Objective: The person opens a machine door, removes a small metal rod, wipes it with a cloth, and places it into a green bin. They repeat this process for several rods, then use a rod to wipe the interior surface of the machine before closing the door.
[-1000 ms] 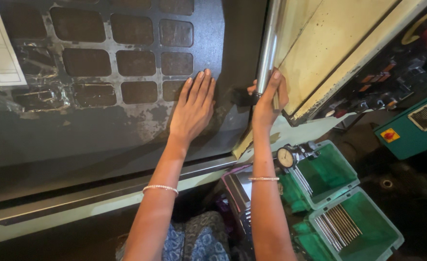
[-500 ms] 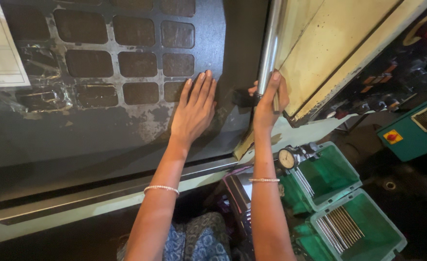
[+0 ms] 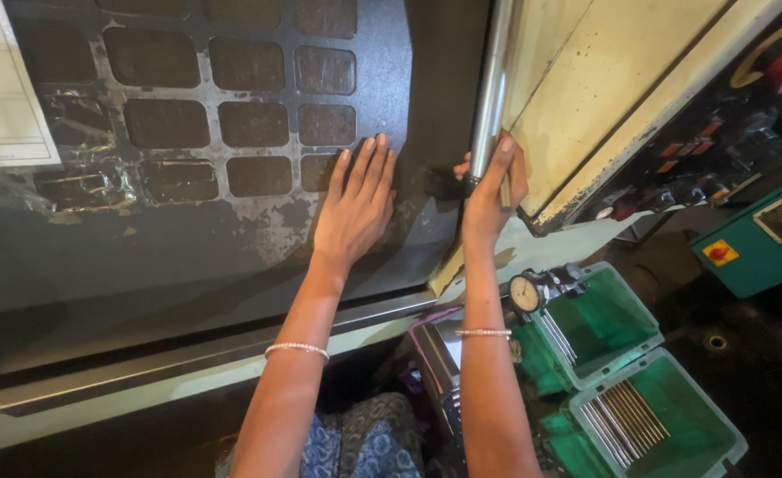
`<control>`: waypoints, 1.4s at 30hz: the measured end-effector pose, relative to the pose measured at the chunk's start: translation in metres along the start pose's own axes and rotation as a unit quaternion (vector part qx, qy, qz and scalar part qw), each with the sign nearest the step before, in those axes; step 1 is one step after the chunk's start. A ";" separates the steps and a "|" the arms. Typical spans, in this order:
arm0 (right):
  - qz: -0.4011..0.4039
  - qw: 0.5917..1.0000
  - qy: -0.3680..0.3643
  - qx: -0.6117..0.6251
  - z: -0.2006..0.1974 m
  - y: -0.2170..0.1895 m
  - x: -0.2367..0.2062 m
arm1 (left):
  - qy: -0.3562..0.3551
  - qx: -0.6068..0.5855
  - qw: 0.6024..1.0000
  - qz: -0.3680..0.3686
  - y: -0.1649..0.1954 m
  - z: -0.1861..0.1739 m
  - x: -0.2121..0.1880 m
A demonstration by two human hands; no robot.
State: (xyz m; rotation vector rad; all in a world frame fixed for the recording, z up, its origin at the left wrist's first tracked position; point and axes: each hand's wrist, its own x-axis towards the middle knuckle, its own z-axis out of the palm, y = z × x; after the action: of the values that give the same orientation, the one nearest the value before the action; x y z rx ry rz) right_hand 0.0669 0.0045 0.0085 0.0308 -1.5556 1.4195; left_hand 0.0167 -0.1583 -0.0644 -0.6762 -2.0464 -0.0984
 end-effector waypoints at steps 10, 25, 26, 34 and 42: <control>0.009 1.000 0.000 -0.002 -0.004 0.009 0.005 | -0.001 -0.004 1.000 -0.002 0.001 0.000 0.000; 0.004 1.000 -0.007 0.019 -0.008 0.015 0.005 | 0.007 -0.009 1.000 -0.002 0.000 0.000 0.001; 0.003 1.000 -0.008 0.017 -0.008 0.014 0.005 | 0.006 -0.008 1.000 -0.001 0.000 0.000 0.001; -0.003 1.000 -0.008 0.016 -0.005 0.011 0.004 | -0.001 -0.008 1.000 -0.001 0.000 0.001 0.001; 0.003 1.000 -0.007 0.005 -0.005 0.009 0.005 | 0.003 -0.009 1.000 -0.001 -0.001 0.000 0.002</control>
State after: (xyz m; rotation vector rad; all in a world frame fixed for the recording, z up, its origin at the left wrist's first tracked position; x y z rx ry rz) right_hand 0.0623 0.0143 0.0043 0.0432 -1.5608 1.4349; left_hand 0.0155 -0.1578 -0.0625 -0.6835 -2.0435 -0.1201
